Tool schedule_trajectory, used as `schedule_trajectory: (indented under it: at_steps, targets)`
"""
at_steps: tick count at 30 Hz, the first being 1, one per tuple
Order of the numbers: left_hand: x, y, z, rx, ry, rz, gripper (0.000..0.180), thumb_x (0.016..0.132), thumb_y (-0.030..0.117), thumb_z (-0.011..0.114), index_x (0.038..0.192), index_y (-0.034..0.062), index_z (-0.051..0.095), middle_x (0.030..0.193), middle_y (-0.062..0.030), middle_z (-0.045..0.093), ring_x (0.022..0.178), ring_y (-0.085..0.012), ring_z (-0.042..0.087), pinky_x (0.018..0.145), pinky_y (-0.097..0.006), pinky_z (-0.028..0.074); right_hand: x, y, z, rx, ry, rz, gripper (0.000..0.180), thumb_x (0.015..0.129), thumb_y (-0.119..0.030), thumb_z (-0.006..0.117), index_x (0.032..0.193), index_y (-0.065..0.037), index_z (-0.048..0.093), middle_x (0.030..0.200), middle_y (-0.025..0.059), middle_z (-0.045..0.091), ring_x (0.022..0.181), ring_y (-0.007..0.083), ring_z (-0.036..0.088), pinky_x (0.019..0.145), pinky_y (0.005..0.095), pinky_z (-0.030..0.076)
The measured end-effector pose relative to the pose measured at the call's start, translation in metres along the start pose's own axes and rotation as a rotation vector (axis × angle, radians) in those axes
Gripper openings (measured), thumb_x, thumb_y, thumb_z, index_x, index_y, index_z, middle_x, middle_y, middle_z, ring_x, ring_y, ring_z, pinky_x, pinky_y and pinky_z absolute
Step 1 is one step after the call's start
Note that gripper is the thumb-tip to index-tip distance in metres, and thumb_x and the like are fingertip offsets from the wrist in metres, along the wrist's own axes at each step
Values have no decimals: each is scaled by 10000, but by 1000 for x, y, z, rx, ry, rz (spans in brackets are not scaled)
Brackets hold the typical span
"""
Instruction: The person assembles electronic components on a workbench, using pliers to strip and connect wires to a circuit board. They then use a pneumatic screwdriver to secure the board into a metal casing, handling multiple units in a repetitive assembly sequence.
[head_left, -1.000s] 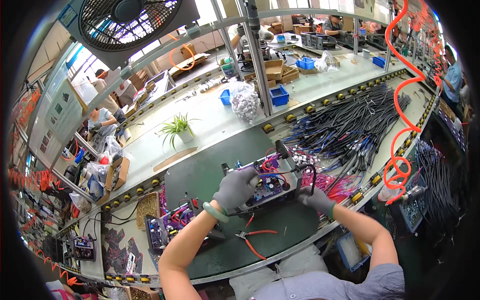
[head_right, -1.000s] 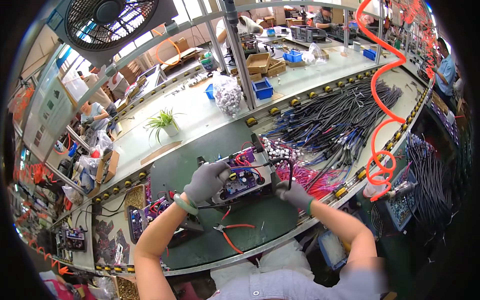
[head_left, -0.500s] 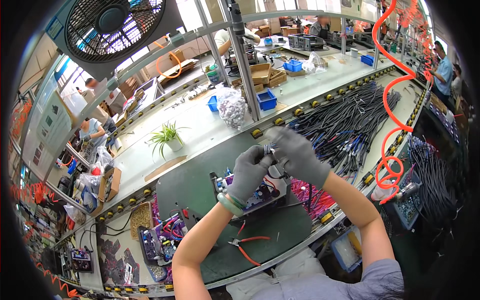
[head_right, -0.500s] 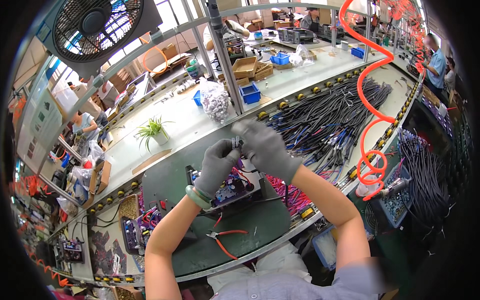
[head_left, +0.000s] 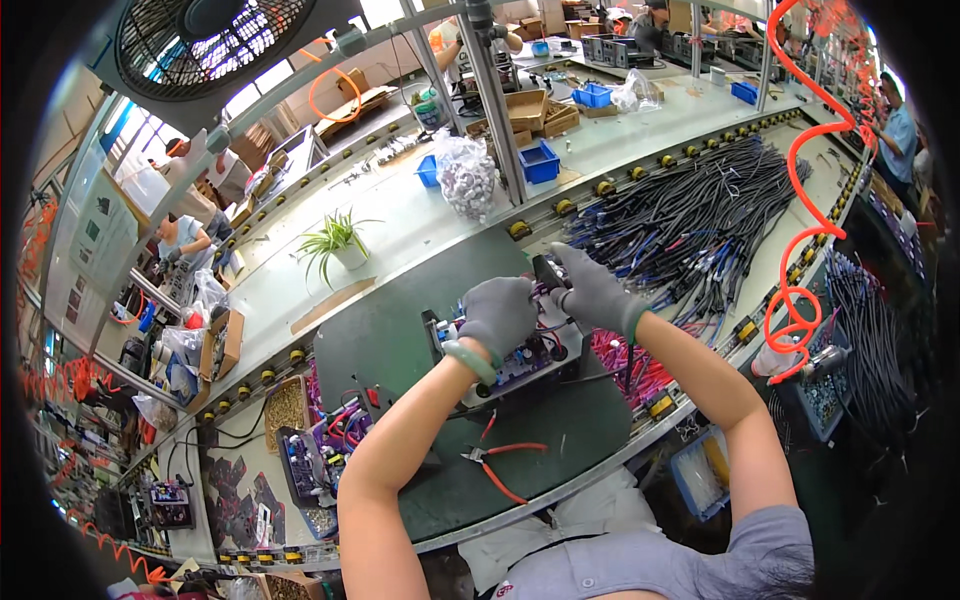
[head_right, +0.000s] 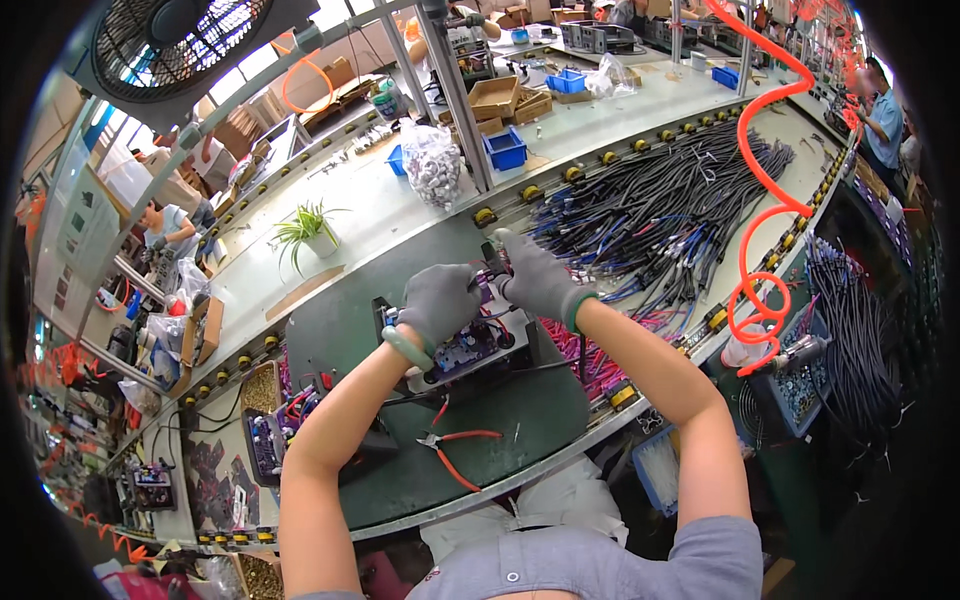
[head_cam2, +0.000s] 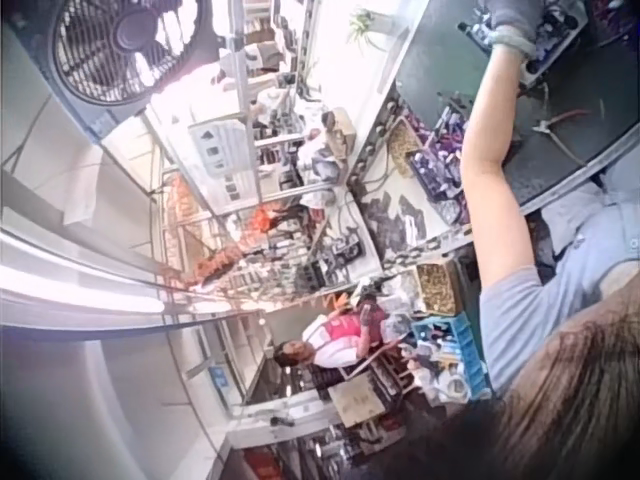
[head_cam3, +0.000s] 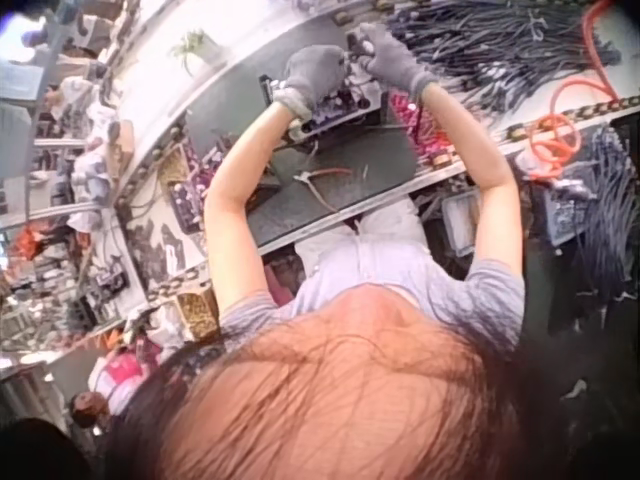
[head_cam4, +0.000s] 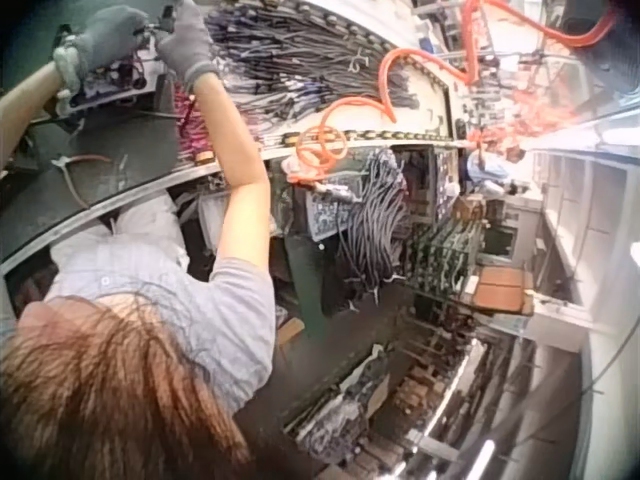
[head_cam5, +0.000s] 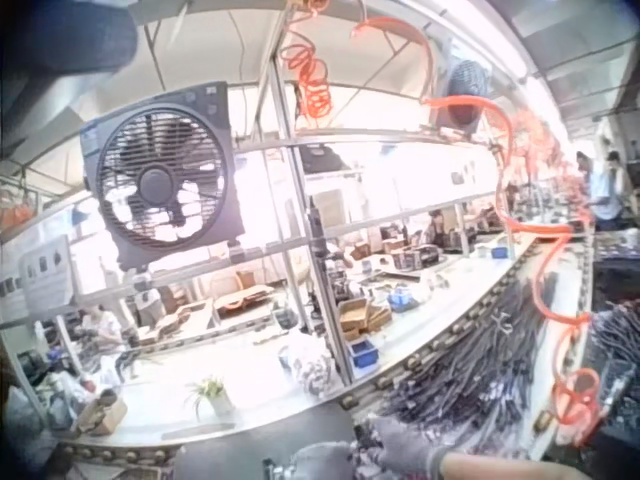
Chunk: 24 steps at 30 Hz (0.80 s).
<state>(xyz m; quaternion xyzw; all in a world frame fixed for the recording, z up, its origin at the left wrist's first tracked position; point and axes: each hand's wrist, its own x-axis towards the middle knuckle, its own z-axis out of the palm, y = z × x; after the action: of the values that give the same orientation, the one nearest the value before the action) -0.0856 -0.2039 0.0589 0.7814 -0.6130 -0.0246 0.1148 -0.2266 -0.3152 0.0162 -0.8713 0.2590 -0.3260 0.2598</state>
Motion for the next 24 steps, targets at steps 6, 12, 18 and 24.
schedule_trajectory:
  at_steps: [6, 12, 18, 24]
  targets:
    - [8, 10, -11, 94, -134, -58, 239, 858, 246, 584, 957, 80, 725, 889, -182, 715, 843, -364, 702, 767, -477, 553, 7, 6, -3, 34, -252, 59, 414, 851, -126, 628, 1254, -60, 559, 981, 230, 676, 919, 428, 653, 815, 480, 525]
    - [2, 0, 9, 93, 24, 5, 191, 873, 224, 584, 923, 72, 690, 862, -163, 707, 815, -358, 700, 740, -481, 554, 7, -5, -6, 55, -245, 74, 362, 850, -151, 581, 1191, -29, 580, 988, 215, 690, 950, 407, 667, 850, 465, 526]
    - [0, 13, 4, 142, -26, -41, 181, 864, 217, 588, 886, 66, 685, 866, -159, 709, 812, -353, 704, 728, -481, 555, 6, 3, -5, 63, -247, 75, 398, 843, -147, 591, 1216, -13, 566, 1028, 231, 676, 978, 393, 665, 867, 458, 524]
    - [5, 5, 18, 116, 7, -29, 169, 862, 218, 597, 861, 68, 674, 854, -160, 704, 766, -359, 698, 693, -499, 549, 4, 3, -3, 95, -243, 83, 416, 842, -149, 597, 1232, -10, 562, 994, 226, 681, 962, 392, 668, 852, 460, 527]
